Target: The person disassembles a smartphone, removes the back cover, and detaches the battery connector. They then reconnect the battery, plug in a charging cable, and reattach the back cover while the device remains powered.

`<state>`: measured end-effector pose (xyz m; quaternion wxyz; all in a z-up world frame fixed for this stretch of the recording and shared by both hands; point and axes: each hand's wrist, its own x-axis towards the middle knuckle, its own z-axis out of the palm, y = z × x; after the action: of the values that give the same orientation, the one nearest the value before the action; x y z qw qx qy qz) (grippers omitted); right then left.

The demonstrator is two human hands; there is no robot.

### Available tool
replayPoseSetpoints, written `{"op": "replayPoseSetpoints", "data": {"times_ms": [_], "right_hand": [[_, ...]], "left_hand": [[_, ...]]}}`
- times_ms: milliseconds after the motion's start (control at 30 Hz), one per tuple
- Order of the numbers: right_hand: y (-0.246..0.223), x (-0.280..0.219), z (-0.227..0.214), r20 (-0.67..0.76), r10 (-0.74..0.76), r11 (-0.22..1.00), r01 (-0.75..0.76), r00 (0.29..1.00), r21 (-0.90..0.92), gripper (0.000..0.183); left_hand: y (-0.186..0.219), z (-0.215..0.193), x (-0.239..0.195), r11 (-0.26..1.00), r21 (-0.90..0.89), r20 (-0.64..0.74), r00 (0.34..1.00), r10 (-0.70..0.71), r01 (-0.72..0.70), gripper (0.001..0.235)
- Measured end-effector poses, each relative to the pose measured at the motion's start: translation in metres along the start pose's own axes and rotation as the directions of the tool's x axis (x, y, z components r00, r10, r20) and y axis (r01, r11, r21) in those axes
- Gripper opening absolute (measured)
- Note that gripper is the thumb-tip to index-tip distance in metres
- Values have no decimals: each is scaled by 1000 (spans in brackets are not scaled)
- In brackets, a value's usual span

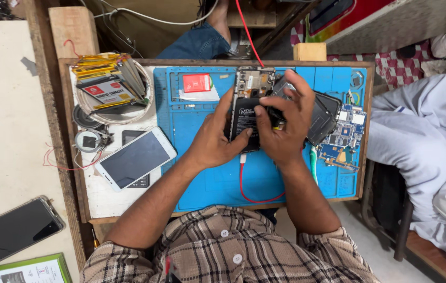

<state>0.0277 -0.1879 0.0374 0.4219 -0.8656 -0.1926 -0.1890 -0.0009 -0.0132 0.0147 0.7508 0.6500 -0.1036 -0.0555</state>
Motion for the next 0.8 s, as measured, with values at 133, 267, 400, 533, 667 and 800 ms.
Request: {"op": "replayPoseSetpoints", "data": {"times_ms": [133, 267, 400, 533, 667, 800], "right_hand": [[6, -5, 2, 37, -61, 997, 62, 997, -43, 18], [10, -7, 3, 38, -111, 991, 113, 993, -69, 16], [11, -7, 3, 18, -149, 986, 150, 989, -76, 13], [9, -7, 2, 11, -175, 980, 176, 984, -98, 13], [7, -7, 1, 38, -169, 981, 172, 985, -91, 14], [7, -6, -1, 67, -97, 995, 97, 993, 9, 17]], "left_hand": [[4, 2, -2, 974, 174, 35, 988, -151, 143, 93], [7, 2, -1, 979, 203, 38, 999, 1, -9, 90], [12, 0, -2, 948, 317, 45, 999, 0, -14, 90], [13, -2, 0, 912, 402, 56, 992, -112, 80, 90], [14, -3, 1, 908, 418, 56, 996, -72, 42, 90], [12, -3, 1, 896, 443, 68, 998, -13, -18, 89]]}}
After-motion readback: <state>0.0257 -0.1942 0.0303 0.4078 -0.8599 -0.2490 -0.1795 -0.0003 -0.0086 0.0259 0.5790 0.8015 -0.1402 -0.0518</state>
